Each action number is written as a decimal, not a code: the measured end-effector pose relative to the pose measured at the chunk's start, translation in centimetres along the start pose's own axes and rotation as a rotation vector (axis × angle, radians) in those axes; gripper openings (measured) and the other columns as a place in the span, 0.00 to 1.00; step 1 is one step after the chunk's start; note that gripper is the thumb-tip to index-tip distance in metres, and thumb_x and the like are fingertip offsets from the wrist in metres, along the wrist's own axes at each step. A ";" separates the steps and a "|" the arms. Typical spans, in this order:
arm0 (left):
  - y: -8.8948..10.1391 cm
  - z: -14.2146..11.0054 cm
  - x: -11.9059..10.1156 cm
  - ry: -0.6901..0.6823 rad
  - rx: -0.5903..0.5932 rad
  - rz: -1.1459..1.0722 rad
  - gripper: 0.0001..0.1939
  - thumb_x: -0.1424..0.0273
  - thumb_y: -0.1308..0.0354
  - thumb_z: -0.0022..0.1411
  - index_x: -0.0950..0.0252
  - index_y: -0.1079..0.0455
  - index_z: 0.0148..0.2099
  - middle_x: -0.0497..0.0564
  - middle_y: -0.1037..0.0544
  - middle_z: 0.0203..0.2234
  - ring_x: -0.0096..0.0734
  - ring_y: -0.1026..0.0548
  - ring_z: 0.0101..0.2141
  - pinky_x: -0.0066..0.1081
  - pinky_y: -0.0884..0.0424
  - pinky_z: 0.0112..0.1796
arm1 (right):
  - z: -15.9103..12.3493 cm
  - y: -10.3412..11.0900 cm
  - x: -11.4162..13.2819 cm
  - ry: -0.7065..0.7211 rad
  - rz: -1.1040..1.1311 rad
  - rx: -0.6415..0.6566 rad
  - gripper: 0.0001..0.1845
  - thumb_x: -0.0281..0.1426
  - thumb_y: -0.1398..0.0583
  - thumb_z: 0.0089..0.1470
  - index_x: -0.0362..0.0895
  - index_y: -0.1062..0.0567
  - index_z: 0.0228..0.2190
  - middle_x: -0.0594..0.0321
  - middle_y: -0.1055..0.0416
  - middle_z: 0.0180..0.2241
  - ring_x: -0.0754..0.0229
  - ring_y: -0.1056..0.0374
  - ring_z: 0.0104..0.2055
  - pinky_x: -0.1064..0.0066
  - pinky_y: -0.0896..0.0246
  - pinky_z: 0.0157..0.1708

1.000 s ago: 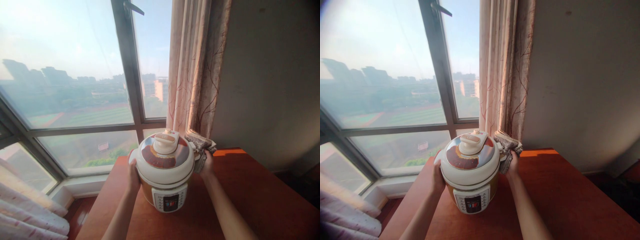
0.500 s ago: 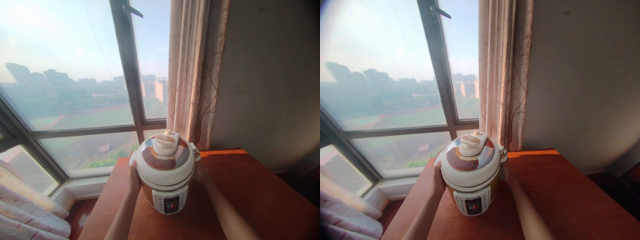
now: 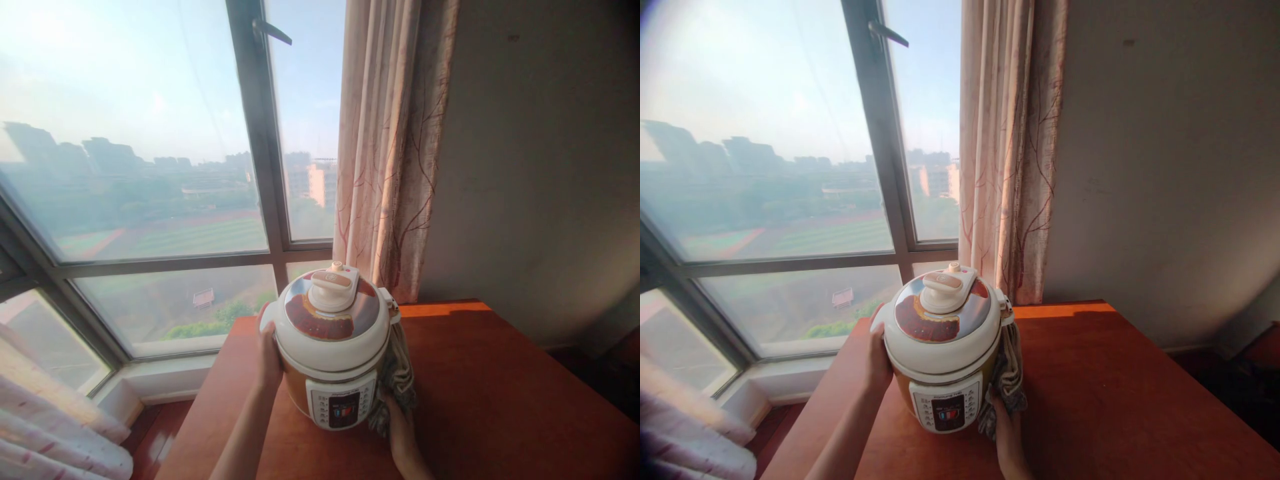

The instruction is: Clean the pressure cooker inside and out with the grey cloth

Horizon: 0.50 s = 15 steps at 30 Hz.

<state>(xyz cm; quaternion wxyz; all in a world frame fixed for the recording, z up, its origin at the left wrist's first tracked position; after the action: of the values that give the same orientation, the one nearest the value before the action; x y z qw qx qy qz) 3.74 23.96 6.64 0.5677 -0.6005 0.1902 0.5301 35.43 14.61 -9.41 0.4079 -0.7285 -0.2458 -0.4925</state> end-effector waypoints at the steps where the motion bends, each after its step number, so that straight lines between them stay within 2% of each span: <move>1: 0.0 0.0 0.1 0.003 0.002 0.003 0.32 0.53 0.40 0.59 0.57 0.36 0.63 0.53 0.23 0.52 0.50 0.27 0.54 0.46 0.34 0.56 | -0.6 0.4 -0.1 -0.010 -0.010 0.000 0.23 0.46 0.29 0.37 0.47 0.19 0.36 0.62 0.19 0.38 0.44 0.28 0.53 0.56 0.32 0.52; 4: 0.1 0.1 0.2 -0.002 0.007 0.010 0.32 0.52 0.41 0.59 0.58 0.35 0.62 0.54 0.23 0.51 0.50 0.27 0.53 0.46 0.33 0.55 | -0.4 0.1 1.1 -0.003 0.027 0.052 0.22 0.45 0.28 0.37 0.48 0.19 0.35 0.62 0.19 0.38 0.44 0.27 0.52 0.56 0.31 0.51; 9: 0.4 0.1 0.3 -0.023 0.004 0.026 0.32 0.52 0.39 0.57 0.59 0.34 0.61 0.54 0.23 0.49 0.50 0.26 0.52 0.45 0.32 0.54 | 4.5 -3.7 5.9 0.046 0.106 0.173 0.18 0.43 0.30 0.36 0.50 0.21 0.32 0.63 0.19 0.35 0.45 0.25 0.49 0.57 0.27 0.45; 12: 0.7 0.4 0.4 -0.025 -0.006 0.037 0.33 0.52 0.39 0.56 0.57 0.35 0.62 0.53 0.23 0.49 0.49 0.26 0.51 0.45 0.31 0.53 | 7.4 -5.6 7.1 -0.015 0.097 0.248 0.16 0.42 0.32 0.36 0.49 0.22 0.30 0.63 0.20 0.31 0.45 0.23 0.42 0.59 0.26 0.38; 15: 0.8 1.5 0.6 0.005 -0.008 0.054 0.33 0.54 0.38 0.55 0.57 0.35 0.62 0.51 0.23 0.48 0.47 0.25 0.49 0.44 0.31 0.53 | 9.1 -6.6 7.4 -0.035 0.102 0.272 0.14 0.41 0.33 0.36 0.48 0.22 0.28 0.62 0.20 0.27 0.46 0.22 0.37 0.59 0.26 0.35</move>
<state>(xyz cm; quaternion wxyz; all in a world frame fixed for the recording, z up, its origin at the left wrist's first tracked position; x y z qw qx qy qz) 2.67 25.27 6.08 0.5504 -0.5985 0.2056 0.5446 38.07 25.52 -1.93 0.5231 -0.6864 -0.2799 -0.4205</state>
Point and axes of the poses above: each hand's wrist, its own z-axis towards the middle knuckle, its own y-axis out of the back of the hand, x = y × z, the point moved 8 cm from there along z, towards the middle knuckle
